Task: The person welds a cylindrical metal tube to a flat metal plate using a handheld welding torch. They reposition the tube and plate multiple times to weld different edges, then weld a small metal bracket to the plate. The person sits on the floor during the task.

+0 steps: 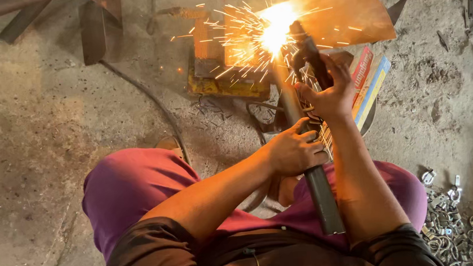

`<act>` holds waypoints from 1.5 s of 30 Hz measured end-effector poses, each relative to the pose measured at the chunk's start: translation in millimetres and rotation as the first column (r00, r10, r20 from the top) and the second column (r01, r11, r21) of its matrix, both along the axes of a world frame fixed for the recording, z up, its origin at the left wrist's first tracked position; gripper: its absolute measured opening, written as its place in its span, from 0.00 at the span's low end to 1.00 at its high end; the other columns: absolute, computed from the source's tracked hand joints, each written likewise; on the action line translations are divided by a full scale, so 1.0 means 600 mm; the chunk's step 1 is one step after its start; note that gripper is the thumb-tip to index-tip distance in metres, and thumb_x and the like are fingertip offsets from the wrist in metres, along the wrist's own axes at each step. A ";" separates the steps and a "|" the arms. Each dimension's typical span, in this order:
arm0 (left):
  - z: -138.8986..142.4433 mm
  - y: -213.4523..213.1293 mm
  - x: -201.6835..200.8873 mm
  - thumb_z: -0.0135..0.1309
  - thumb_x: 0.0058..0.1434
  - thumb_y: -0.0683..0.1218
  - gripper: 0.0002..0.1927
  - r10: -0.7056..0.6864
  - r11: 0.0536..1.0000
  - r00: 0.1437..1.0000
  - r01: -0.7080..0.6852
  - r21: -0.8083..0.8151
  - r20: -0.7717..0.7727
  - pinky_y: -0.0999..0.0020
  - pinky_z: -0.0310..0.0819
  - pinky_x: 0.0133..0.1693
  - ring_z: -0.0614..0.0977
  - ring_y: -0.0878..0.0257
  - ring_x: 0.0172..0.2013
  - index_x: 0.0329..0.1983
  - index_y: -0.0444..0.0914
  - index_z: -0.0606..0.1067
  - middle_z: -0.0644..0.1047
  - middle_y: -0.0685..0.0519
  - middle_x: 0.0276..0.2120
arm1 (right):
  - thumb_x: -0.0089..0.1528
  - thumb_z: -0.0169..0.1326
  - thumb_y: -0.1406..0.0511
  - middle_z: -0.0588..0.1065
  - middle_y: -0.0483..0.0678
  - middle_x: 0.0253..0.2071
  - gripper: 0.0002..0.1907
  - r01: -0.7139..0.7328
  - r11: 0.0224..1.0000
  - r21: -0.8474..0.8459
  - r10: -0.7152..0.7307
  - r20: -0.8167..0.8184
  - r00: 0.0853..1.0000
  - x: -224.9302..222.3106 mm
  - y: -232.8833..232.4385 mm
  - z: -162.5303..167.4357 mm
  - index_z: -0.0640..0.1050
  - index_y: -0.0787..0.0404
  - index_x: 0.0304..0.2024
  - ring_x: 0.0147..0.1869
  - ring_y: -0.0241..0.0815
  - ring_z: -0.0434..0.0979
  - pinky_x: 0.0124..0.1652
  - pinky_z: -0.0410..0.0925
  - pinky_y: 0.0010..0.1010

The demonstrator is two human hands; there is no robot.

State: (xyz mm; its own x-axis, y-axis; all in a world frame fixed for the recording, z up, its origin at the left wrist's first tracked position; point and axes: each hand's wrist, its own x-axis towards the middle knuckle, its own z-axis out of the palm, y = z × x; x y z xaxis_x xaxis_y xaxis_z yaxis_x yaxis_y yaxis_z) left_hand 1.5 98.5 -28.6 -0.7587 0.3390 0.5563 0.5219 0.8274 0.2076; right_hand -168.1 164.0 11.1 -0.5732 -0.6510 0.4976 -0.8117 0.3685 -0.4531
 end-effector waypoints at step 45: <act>0.158 -0.255 -0.033 0.62 0.55 0.36 0.14 0.083 0.682 0.994 -0.002 0.731 -0.075 0.58 0.80 0.58 0.85 0.51 0.51 0.43 0.36 0.74 0.81 0.47 0.40 | 0.48 0.73 0.56 0.78 0.58 0.50 0.37 0.222 0.973 0.057 -0.229 0.235 0.944 -0.045 0.074 0.009 0.80 0.64 0.57 0.51 0.51 0.82 0.53 0.74 0.37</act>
State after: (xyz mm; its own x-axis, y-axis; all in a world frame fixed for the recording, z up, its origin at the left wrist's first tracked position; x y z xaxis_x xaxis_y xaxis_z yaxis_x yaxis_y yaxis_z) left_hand -18.3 -54.6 66.0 -0.6926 -0.2358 0.6817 0.5402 0.4567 0.7069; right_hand -195.2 208.5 16.5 -0.8066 -0.5030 0.3106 -0.5750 0.5457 -0.6095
